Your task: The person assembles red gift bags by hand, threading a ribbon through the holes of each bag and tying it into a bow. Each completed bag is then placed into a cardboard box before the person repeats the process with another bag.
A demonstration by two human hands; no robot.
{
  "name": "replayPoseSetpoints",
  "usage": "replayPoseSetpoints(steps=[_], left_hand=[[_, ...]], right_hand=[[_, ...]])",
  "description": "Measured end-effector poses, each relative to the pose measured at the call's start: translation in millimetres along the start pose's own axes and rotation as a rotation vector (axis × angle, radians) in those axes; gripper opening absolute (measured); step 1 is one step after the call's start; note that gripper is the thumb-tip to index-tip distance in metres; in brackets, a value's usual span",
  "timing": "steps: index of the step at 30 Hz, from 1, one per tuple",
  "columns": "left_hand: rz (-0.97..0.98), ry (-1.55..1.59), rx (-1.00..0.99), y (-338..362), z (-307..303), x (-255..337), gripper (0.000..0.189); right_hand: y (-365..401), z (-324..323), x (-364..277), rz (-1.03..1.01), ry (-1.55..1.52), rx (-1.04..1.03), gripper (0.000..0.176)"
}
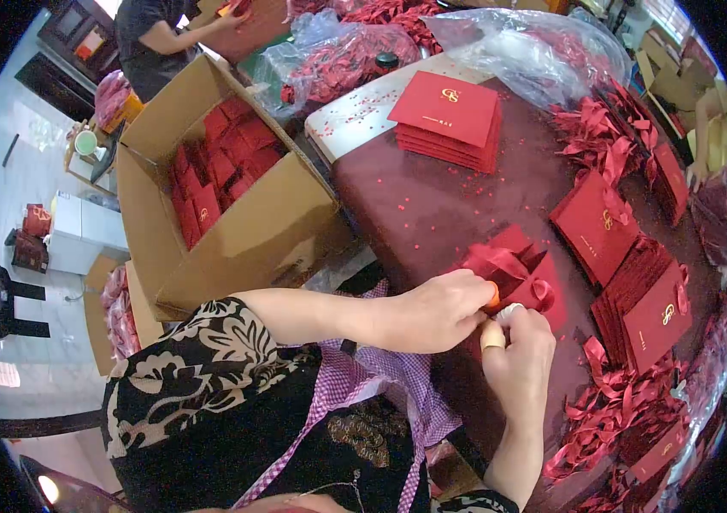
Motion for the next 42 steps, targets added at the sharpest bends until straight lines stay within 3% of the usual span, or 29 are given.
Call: replayPoseSetpoints(steps=[3, 6, 11, 15, 16, 19, 20, 25, 42], left_hand=[[-0.026, 0.052, -0.009, -1.8, -1.2, 0.2, 0.011], [-0.04, 0.049, -0.019, -4.0, 1.7, 0.5, 0.011], [-0.021, 0.053, 0.011, -6.9, -1.3, 2.7, 0.01], [-0.108, 0.099, 0.012, -15.0, -9.7, -15.0, 0.009], [-0.048, 0.071, 0.065, -18.3, -21.1, -10.1, 0.008], [-0.176, 0.118, 0.073, -21.8, -38.0, -23.6, 0.018], [-0.326, 0.154, 0.015, -20.6, -40.3, -32.7, 0.02], [-0.584, 0.453, -0.052, -9.2, -36.9, -54.1, 0.022], [-0.658, 0.581, -0.118, 7.2, -24.9, -60.7, 0.026]], right_hand=[[2.4, -5.7, -10.2, -0.119, 0.116, 0.112, 0.014], [10.7, -8.3, -37.1, -0.316, 0.433, 0.229, 0.016], [16.1, 0.1, -42.4, -0.366, 0.568, 0.196, 0.015], [10.6, -15.4, -23.1, -0.294, 0.28, 0.246, 0.009], [8.6, -20.3, -16.6, -0.239, 0.234, 0.239, 0.009], [8.0, -31.5, -2.0, -0.122, 0.067, 0.218, 0.009], [10.4, -33.1, 3.1, -0.072, 0.0, 0.233, 0.009], [18.0, -20.9, 6.9, -0.125, 0.0, 0.183, 0.011], [20.5, 13.6, 5.0, -0.126, -0.091, 0.168, 0.009]])
Point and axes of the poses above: each hand's wrist, its own y-axis away from the middle knuckle, its own z-axis out of the palm, x = y × z, the point moved 9 cm from there along -y, towards the middle knuckle, and after that the axes turned 8 degrees about y, right-handed, at the moved point
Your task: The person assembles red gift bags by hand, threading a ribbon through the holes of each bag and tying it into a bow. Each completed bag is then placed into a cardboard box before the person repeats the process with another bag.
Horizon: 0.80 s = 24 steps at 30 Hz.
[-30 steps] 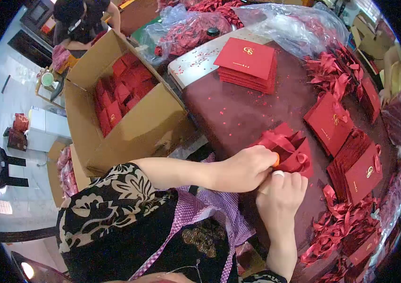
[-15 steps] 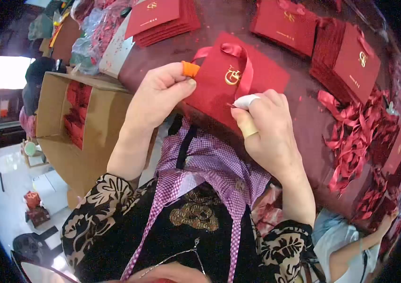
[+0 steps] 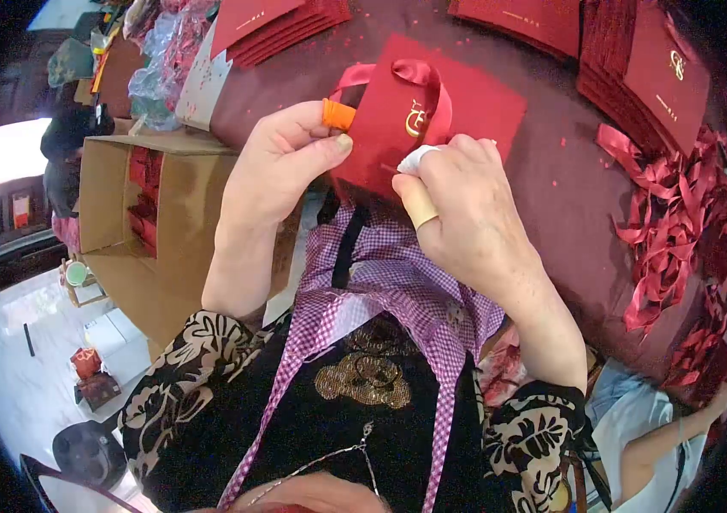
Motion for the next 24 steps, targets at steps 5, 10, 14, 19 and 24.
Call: replayPoseSetpoints(steps=[5, 10, 14, 19, 24], left_hand=[[0.004, 0.039, 0.072, 1.1, -2.7, -2.3, 0.021], [-0.002, 0.102, 0.074, 0.5, -3.3, -3.5, 0.021], [0.004, 0.134, 0.101, 0.9, -5.8, -5.9, 0.022], [-0.007, 0.162, 0.105, 0.9, -4.6, -7.7, 0.021], [-0.003, 0.125, 0.125, 2.4, -6.0, -7.4, 0.021]], right_hand=[[1.1, 6.9, 5.2, 0.034, -0.026, -0.022, 0.008], [0.0, 10.9, 7.9, 0.058, -0.044, -0.04, 0.009], [-0.9, 11.6, 9.0, 0.08, -0.033, -0.05, 0.01], [-0.9, 14.1, 10.8, 0.105, -0.022, -0.071, 0.011], [-2.4, 11.1, 8.8, 0.11, -0.053, -0.05, 0.011]])
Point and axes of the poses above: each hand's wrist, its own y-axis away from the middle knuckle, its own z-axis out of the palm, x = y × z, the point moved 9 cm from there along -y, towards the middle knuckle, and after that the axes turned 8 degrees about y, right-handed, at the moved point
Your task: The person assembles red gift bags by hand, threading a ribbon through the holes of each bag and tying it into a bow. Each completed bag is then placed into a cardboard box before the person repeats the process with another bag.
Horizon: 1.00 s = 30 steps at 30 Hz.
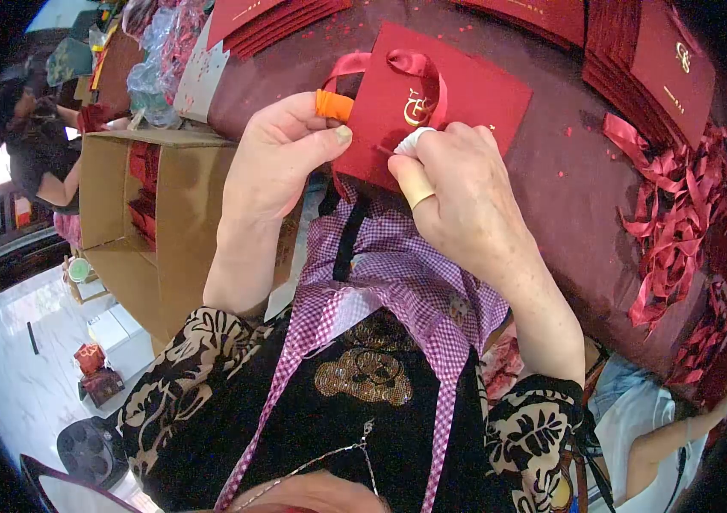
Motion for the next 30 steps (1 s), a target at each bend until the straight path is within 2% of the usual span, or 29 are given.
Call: replayPoseSetpoints(steps=[6, 12, 17, 19, 23, 24, 26, 30], left_hand=[[0.041, -0.089, -0.017, 4.2, 6.8, 6.7, 0.021], [0.07, -0.131, -0.011, 6.8, 8.9, 10.6, 0.02], [0.198, -0.133, -0.026, 7.5, 13.9, 15.2, 0.013], [0.195, -0.403, -0.012, 10.0, 13.4, 21.8, 0.015], [0.406, -0.572, 0.017, 14.2, 19.9, 34.3, 0.01], [0.353, -0.565, 0.021, 16.7, 22.4, 38.2, 0.009], [0.515, -0.635, -0.001, 21.0, 31.7, 41.8, 0.009], [0.557, -0.604, 0.018, 25.8, 38.0, 38.9, 0.007]], right_hand=[[-4.4, -7.0, -8.6, -0.063, 0.007, 0.078, 0.01], [-10.5, -6.4, -9.3, -0.022, 0.007, 0.06, 0.01], [-16.9, -7.1, -15.2, -0.06, 0.045, 0.049, 0.01], [-18.1, -4.7, -18.0, -0.118, 0.054, 0.032, 0.01], [-21.2, -7.7, -25.5, -0.124, 0.099, 0.016, 0.011], [-21.8, -8.5, -28.4, -0.123, 0.115, 0.004, 0.011], [-22.9, -9.0, -43.5, -0.229, 0.267, -0.006, 0.011], [-21.6, -4.6, -63.6, -0.357, 0.49, -0.041, 0.009]])
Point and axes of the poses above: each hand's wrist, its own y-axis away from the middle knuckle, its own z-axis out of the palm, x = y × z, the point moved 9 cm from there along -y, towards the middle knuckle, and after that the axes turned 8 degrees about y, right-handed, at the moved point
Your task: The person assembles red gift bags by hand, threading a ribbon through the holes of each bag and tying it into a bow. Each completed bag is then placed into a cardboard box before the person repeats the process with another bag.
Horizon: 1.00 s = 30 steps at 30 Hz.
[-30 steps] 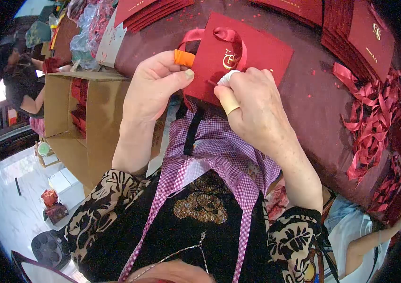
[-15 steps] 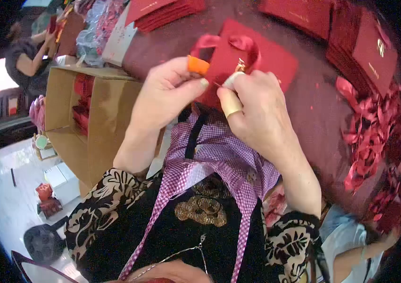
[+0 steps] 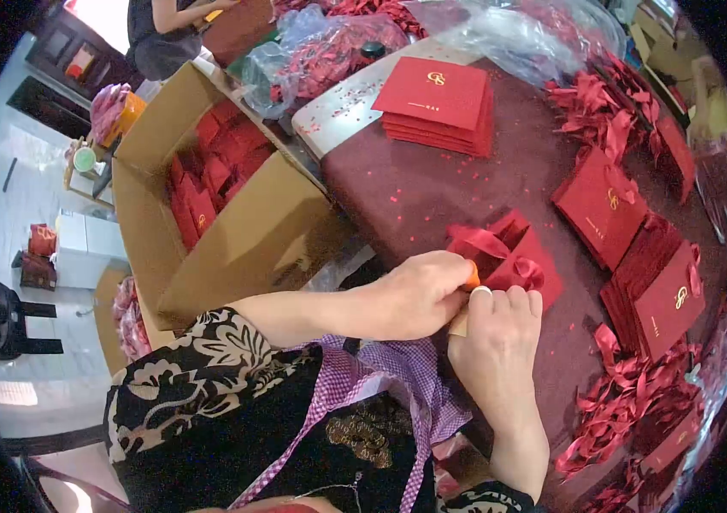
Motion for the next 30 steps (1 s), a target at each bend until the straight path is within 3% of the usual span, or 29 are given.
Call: replayPoseSetpoints(steps=[4, 7, 11, 22, 30], left_hand=[[0.038, 0.048, 0.021, -2.1, -5.1, 3.8, 0.006], [0.032, 0.157, -0.104, -3.4, -5.5, 11.5, 0.006], [0.065, 0.164, -0.192, -1.3, -1.5, 5.6, 0.009], [0.223, 0.061, -0.328, 5.7, 11.7, 17.8, 0.008], [0.21, 0.063, -0.395, 5.6, 23.3, 5.8, 0.009]], right_hand=[[-1.5, -6.1, 0.9, -0.04, 0.064, -0.069, 0.008], [2.4, -16.3, 20.1, 0.118, -0.15, -0.093, 0.011], [10.2, -13.6, 22.7, 0.154, -0.238, -0.108, 0.013], [30.1, -13.8, 18.1, 0.123, -0.253, 0.017, 0.017], [36.7, -13.3, 20.2, 0.138, -0.255, -0.055, 0.025]])
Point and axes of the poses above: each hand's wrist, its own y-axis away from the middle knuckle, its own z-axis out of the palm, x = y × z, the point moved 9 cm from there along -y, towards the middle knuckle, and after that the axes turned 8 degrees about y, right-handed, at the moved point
